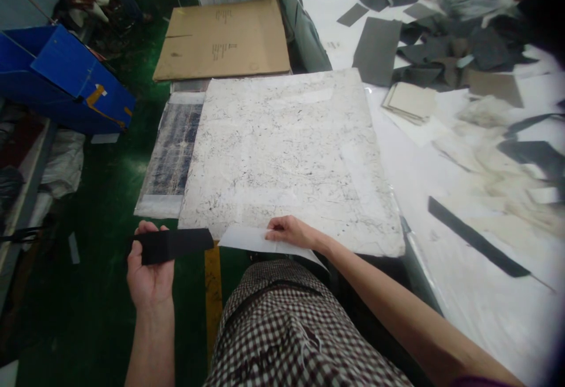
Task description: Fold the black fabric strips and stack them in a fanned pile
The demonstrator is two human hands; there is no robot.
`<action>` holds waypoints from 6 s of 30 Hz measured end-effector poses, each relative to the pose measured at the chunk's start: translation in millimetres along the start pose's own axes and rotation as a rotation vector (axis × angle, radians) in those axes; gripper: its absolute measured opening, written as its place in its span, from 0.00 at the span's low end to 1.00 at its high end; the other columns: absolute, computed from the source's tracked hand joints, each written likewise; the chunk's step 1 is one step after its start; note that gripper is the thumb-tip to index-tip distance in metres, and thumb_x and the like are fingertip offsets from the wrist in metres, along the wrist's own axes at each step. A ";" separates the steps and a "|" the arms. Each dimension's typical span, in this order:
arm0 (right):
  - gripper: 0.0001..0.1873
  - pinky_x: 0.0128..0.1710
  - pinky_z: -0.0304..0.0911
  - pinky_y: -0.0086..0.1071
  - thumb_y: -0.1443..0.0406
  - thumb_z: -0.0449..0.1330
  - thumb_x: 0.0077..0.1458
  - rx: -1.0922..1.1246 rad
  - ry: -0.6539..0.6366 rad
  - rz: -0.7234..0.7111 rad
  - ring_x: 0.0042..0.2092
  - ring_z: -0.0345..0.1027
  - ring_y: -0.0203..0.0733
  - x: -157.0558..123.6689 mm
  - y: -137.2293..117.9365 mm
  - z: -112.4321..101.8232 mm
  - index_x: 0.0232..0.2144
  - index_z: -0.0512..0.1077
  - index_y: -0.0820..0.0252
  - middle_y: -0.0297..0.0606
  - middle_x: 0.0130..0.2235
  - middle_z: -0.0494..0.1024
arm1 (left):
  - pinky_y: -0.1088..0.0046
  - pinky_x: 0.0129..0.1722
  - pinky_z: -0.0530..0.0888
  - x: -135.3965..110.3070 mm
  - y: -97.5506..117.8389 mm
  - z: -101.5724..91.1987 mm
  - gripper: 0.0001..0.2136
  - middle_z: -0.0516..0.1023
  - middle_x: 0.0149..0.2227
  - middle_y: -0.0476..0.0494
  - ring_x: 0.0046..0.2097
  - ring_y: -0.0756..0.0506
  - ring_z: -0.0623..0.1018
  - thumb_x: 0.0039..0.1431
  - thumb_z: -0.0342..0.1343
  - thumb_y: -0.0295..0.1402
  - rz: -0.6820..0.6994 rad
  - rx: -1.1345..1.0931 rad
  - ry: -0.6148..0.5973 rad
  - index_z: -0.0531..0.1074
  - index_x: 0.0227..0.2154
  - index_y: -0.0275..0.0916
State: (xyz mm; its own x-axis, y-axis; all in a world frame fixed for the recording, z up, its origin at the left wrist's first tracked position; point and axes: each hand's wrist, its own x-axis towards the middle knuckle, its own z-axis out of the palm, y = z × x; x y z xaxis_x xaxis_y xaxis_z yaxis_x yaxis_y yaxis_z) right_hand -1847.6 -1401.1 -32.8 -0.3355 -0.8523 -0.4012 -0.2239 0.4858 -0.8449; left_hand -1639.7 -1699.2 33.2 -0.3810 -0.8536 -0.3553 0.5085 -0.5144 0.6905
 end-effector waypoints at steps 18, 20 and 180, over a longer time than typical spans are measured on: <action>0.18 0.53 0.65 0.50 0.63 0.57 0.64 -0.705 0.228 0.013 0.53 0.68 0.54 37.0 24.7 44.0 0.54 0.68 0.64 0.52 0.51 0.74 | 0.62 0.64 0.67 -5.9 3.0 -15.3 0.12 0.79 0.50 0.44 0.57 0.50 0.75 0.66 0.49 0.27 0.009 -0.018 0.029 0.69 0.51 0.34; 0.20 0.61 0.56 0.53 0.67 0.54 0.64 -0.737 0.250 -0.128 0.62 0.59 0.57 34.5 23.9 48.3 0.58 0.65 0.63 0.55 0.59 0.68 | 0.62 0.65 0.67 -4.4 2.0 -13.4 0.13 0.79 0.50 0.44 0.56 0.50 0.75 0.66 0.49 0.26 -0.003 -0.016 0.032 0.69 0.51 0.33; 0.19 0.54 0.67 0.49 0.56 0.60 0.58 0.213 0.940 0.475 0.47 0.74 0.52 -78.8 87.2 62.0 0.50 0.73 0.54 0.41 0.47 0.80 | 0.51 0.56 0.70 32.8 -146.5 3.0 0.22 0.79 0.43 0.38 0.48 0.36 0.78 0.49 0.68 0.39 -0.320 1.528 -0.784 0.75 0.47 0.40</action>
State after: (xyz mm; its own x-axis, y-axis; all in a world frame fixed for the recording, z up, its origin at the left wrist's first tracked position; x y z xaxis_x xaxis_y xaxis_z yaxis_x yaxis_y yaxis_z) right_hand -1784.0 -1303.5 -96.8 -0.9361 -0.0500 -0.3480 0.2482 0.6072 -0.7548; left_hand -1729.0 -1651.6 -77.7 -0.7979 -0.2668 -0.5406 -0.6012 0.2868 0.7458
